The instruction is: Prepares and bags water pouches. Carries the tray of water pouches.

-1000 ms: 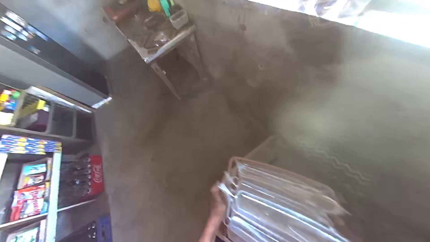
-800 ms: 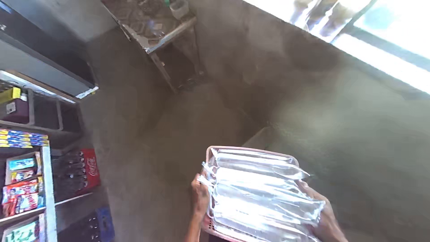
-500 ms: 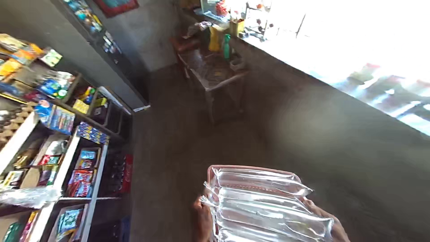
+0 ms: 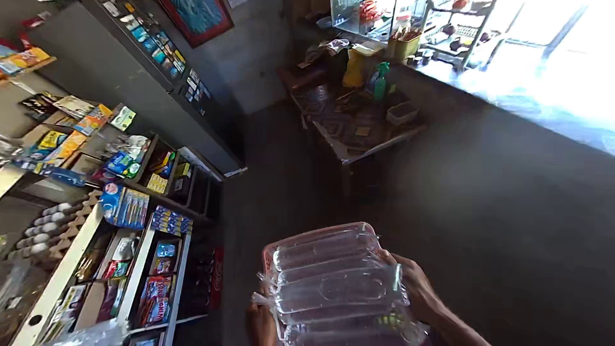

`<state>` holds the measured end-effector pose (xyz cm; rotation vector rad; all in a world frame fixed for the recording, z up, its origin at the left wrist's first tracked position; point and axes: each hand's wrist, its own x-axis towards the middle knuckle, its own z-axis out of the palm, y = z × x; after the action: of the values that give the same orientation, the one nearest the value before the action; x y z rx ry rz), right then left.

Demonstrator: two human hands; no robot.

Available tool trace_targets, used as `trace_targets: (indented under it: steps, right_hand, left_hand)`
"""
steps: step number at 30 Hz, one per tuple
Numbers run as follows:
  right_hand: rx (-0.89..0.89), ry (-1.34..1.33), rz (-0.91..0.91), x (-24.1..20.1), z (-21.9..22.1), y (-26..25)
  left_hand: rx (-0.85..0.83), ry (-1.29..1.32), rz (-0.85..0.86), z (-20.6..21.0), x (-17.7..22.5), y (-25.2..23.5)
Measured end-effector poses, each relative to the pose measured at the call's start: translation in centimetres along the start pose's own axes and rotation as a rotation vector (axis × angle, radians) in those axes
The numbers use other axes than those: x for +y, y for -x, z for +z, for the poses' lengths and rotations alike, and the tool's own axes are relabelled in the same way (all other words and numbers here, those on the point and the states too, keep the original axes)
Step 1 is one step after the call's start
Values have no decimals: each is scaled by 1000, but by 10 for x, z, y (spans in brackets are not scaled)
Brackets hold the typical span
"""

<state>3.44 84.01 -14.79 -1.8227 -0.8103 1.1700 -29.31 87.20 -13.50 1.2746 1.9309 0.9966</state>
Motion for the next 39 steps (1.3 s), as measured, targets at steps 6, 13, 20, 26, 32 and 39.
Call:
trace_targets:
  steps: [6,13,20,26,32,39]
  right_hand:
    - [-11,-35,-52,-77,57,-135]
    - [87,-86,-36,-163,117,-275]
    - [125,-84,-35,-237,145,-436]
    - [166,-94,4,-311,149,-562]
    - [319,-196,-3,-356,162,-664]
    - [543,-192,-30,-410,189,-774]
  left_hand:
    - [10,-72,-17,26,44,-151]
    - [-60,-67,79,76,93,-352]
    - [-83,-110,97,154,164,-529]
    - [-124,-101,164,226,226,-662]
    - [-255,-148,277,297,281,-794]
    - [-414,-136,441,380,345,-944]
